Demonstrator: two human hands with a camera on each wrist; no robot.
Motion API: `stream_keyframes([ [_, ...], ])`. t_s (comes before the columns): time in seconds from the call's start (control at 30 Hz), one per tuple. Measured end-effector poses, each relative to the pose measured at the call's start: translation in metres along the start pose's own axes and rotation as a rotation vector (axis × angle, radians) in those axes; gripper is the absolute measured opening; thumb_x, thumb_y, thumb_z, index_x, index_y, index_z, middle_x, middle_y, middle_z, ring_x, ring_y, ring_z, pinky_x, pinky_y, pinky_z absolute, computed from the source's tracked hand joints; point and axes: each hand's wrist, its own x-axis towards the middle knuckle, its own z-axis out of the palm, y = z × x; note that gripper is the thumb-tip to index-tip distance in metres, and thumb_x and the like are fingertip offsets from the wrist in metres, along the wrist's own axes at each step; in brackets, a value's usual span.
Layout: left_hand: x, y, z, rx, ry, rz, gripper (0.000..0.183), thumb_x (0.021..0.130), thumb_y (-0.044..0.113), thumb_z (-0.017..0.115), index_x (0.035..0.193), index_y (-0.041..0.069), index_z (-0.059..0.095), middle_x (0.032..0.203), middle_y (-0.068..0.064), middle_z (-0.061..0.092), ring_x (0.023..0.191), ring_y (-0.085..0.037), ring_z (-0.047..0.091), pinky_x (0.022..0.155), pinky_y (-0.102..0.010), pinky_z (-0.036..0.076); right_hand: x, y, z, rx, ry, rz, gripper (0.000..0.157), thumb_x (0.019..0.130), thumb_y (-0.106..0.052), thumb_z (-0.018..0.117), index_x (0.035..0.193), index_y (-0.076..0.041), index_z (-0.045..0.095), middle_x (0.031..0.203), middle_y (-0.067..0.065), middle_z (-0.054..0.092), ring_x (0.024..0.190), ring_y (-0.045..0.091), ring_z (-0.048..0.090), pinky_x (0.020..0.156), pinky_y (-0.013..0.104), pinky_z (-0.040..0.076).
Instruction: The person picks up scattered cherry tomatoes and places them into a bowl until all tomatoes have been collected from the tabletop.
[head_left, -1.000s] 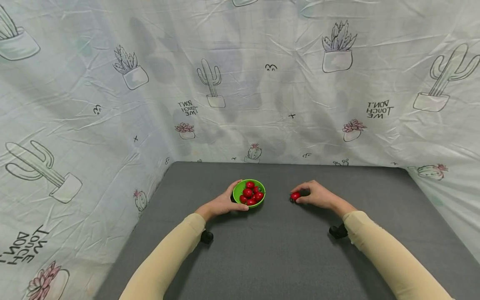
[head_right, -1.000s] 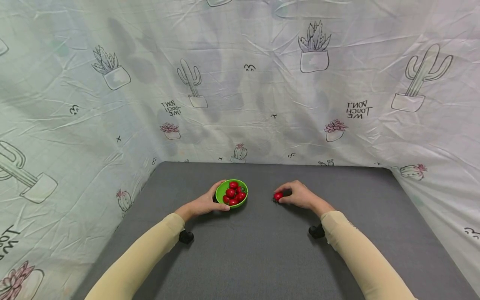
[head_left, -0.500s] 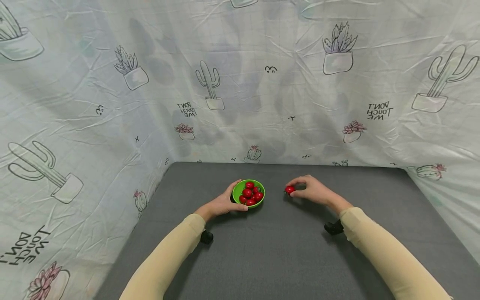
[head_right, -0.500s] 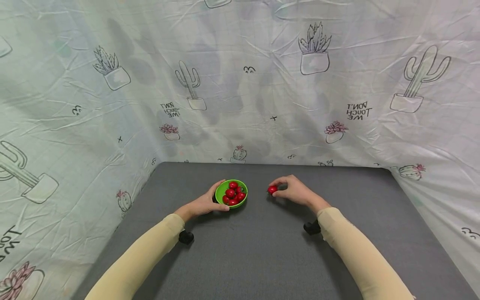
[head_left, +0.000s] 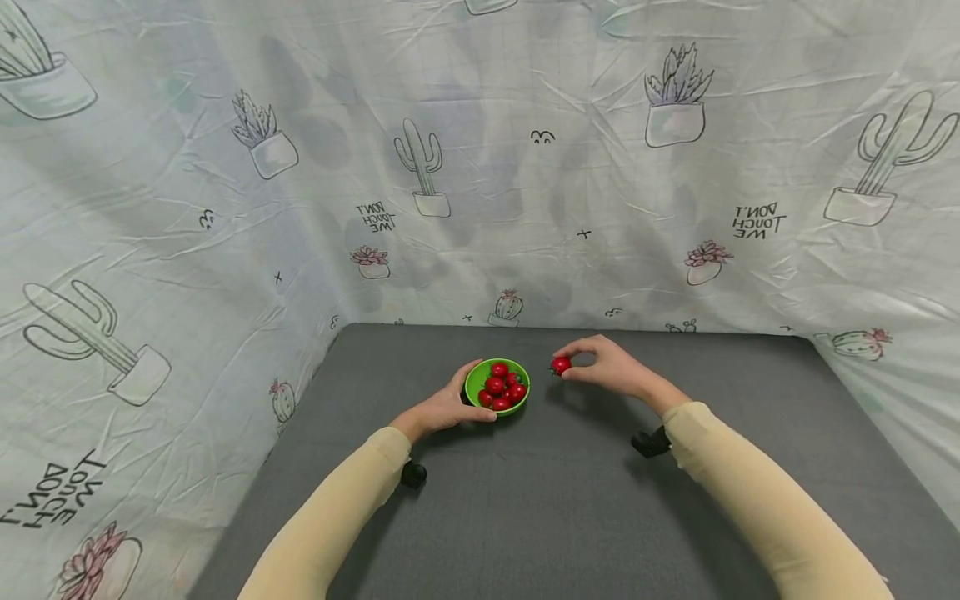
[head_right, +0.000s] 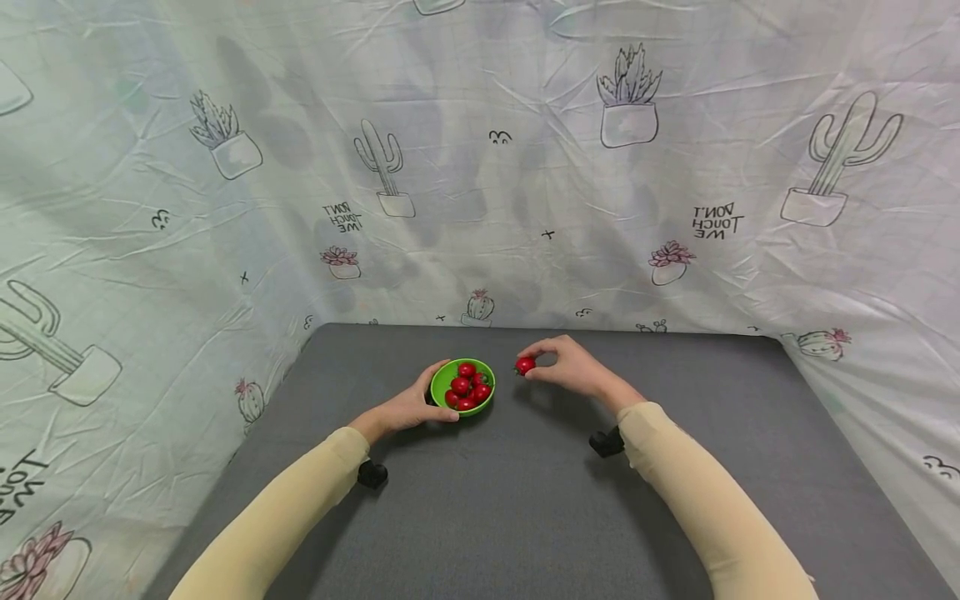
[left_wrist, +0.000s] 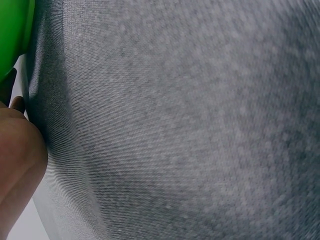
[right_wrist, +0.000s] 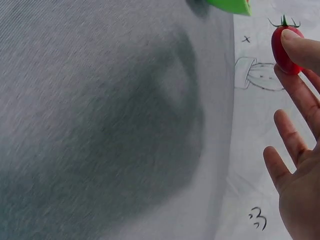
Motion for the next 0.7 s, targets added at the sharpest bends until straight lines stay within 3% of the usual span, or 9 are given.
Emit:
stream_keyframes([
  [0.27, 0.000, -0.001, 0.001, 0.011, 0.008, -0.003, 0.105, 0.085, 0.033, 0.086, 0.164, 0.025, 0.017, 0.164, -0.010, 0.023, 0.149, -0.029, 0.026, 0.118, -0.054, 0.023, 0.014, -0.015, 0.007, -0.007, -0.003, -0.037, 0.039, 0.094, -0.037, 0.077, 0.130, -0.022, 0.072, 0.127, -0.005, 0.066, 0.143, 0.033, 0.034, 0.111, 0.063, 0.029],
  [0.7, 0.001, -0.004, 0.002, 0.017, 0.002, -0.017, 0.108, 0.084, 0.036, 0.086, 0.164, 0.025, 0.015, 0.163, -0.009, 0.025, 0.147, -0.028, 0.028, 0.117, -0.055, 0.023, 0.035, -0.035, 0.026, 0.033, -0.031, -0.091, 0.040, 0.095, -0.033, 0.076, 0.131, -0.015, 0.071, 0.127, -0.004, 0.065, 0.137, 0.030, 0.037, 0.108, 0.061, 0.033],
])
